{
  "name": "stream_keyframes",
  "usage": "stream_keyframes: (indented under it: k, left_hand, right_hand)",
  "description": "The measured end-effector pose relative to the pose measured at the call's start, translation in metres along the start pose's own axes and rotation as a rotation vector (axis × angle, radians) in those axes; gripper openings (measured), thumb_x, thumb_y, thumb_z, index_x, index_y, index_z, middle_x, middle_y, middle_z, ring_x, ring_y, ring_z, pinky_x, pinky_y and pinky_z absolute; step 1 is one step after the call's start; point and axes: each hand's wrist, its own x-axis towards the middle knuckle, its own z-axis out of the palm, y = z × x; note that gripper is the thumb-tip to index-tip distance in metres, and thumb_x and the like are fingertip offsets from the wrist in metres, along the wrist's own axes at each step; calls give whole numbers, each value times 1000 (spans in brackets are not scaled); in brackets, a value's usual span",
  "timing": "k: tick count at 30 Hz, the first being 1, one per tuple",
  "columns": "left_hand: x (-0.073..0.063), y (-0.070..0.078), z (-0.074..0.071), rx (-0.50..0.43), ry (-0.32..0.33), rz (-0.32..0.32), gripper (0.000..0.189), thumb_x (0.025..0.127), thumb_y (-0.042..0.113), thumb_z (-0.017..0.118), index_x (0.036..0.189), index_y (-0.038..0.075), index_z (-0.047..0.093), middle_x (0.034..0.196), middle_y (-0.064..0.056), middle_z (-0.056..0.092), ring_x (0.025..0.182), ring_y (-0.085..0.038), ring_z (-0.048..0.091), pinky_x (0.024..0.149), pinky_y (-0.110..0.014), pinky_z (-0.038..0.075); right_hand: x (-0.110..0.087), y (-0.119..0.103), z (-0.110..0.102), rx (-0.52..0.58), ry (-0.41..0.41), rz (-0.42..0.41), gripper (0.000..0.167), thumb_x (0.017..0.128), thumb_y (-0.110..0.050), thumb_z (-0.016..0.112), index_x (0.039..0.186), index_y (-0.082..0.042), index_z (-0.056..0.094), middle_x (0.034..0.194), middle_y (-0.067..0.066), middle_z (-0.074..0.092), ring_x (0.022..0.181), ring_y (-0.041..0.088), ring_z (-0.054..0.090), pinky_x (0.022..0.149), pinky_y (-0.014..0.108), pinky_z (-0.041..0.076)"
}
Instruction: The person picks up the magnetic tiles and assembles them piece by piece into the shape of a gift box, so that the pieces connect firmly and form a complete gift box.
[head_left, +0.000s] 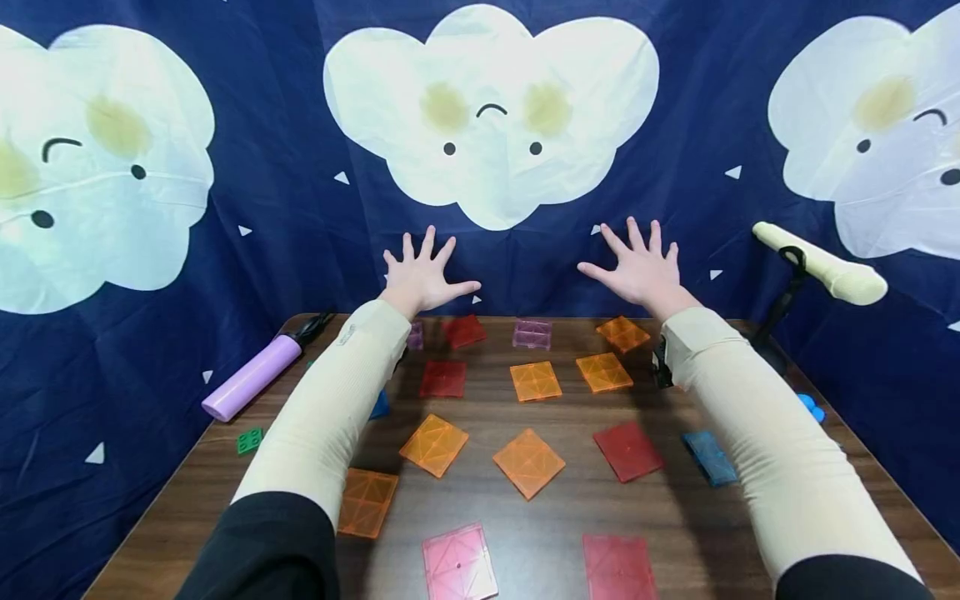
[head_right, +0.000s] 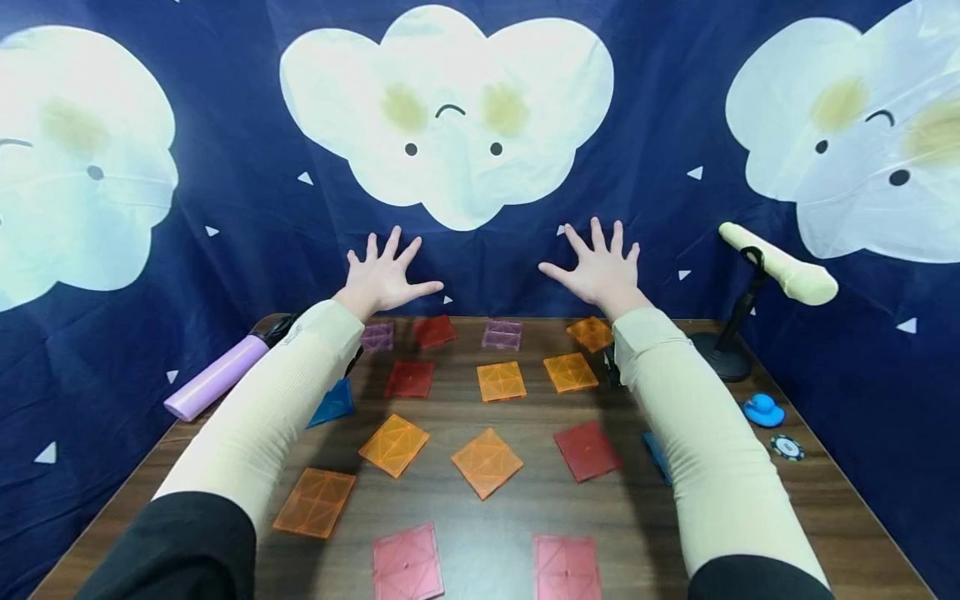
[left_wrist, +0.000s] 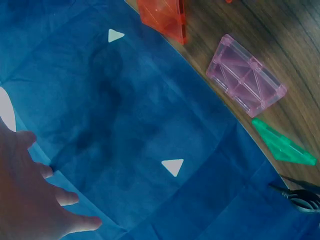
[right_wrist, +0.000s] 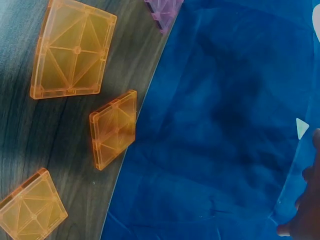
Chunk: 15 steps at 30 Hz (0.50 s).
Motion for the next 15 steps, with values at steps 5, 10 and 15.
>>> stream_keyframes:
  k: [5,10,15]
  left_hand:
    - [-1,2,2,-4,-2,7,105,86,87,38,166,28,6,170,-12,-12,151,-50,-7,111,-76,2]
    - [-4,5,6,-23,0,25,104,87,86,39,166,28,5,170,-12,-10,151,-50,-5,112,-75,4]
    - [-10,5,9,-22,-10,24,104,86,86,39,166,27,7,170,-13,-8,151,-50,-5,112,-75,5]
  right_hand:
    - [-3,0,2,13,-6,-10,99,88,-88,28,165,-32,4,168,18,-12,148,47,-23,111,73,-6]
    - [-8,0,0,1,-2,-36,98,89,-87,30,165,-31,5,169,18,-10,149,46,-21,114,71,-6]
    - [-14,0,-4,-23,1,-69,99,89,-87,30,166,-29,6,169,16,-8,150,44,-18,114,69,-7]
